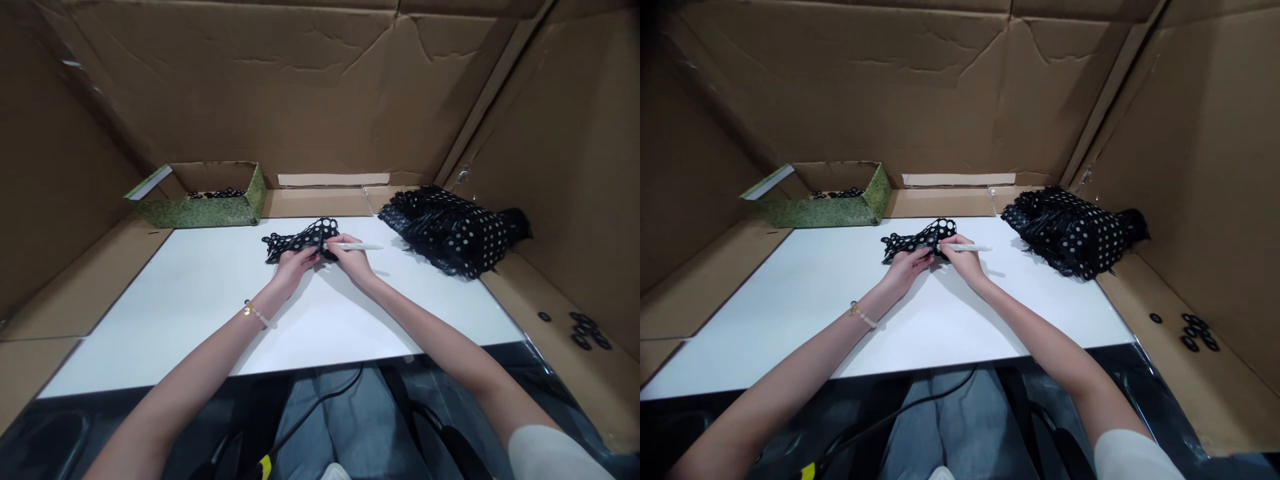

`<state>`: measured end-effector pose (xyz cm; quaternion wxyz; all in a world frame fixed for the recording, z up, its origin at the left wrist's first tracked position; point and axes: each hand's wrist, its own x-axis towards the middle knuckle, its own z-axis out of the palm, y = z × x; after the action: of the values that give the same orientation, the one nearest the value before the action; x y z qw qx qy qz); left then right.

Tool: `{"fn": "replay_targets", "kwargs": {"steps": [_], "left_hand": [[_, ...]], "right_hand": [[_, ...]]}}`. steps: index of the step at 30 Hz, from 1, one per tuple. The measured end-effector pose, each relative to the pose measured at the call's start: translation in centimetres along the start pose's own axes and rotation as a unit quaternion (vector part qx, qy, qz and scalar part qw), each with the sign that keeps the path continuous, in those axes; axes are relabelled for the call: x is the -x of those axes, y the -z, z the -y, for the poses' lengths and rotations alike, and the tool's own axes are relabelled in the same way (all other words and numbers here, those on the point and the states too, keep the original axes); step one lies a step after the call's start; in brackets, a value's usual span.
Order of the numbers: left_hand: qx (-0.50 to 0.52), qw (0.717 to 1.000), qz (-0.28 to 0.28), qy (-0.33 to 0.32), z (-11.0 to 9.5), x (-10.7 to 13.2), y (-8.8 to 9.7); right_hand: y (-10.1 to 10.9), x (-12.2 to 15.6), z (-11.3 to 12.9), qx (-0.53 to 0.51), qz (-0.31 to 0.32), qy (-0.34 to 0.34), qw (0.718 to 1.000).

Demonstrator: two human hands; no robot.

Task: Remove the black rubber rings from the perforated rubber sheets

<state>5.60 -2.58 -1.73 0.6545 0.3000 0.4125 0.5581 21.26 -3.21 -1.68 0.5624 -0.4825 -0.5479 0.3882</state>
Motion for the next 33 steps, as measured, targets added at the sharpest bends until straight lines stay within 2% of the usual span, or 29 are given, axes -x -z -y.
{"fn": "replay_targets", "kwargs": {"steps": [6, 11, 17, 20, 23, 27, 33], "left_hand": [[-0.009, 1.000, -0.010, -0.004, 0.2, -0.2, 0.1], [-0.005, 1.000, -0.007, -0.019, 0.7, -0.4, 0.2], [-0.022, 0.998, 0.058, -0.029, 1.1, -0.4, 0.3], [-0.018, 0.997, 0.073, -0.027, 0.8, -0.4, 0.2], [0.007, 0.998, 0.068, -0.013, 0.5, -0.6, 0.2], [0.015, 0.999, 0.032, -0.013, 0.5, -0.9, 0.4], [0.012, 1.000, 0.017, -0.014, 0.5, -0.4, 0.2]], "right_hand": [[0.0, 0.0, 0.1, 0.013, -0.006, -0.021, 1.000], [-0.4, 0.4, -0.4, 0.044, -0.008, 0.008, 0.999], [-0.9, 0.8, -0.4, 0.082, -0.020, 0.039, 0.996], [-0.7, 0.6, -0.3, 0.080, -0.026, 0.043, 0.996], [-0.3, 0.2, -0.1, 0.056, -0.040, 0.038, 0.997], [0.2, -0.1, 0.2, -0.008, -0.054, 0.034, 0.998], [0.0, 0.1, 0.1, -0.030, -0.019, 0.025, 0.999]]}}
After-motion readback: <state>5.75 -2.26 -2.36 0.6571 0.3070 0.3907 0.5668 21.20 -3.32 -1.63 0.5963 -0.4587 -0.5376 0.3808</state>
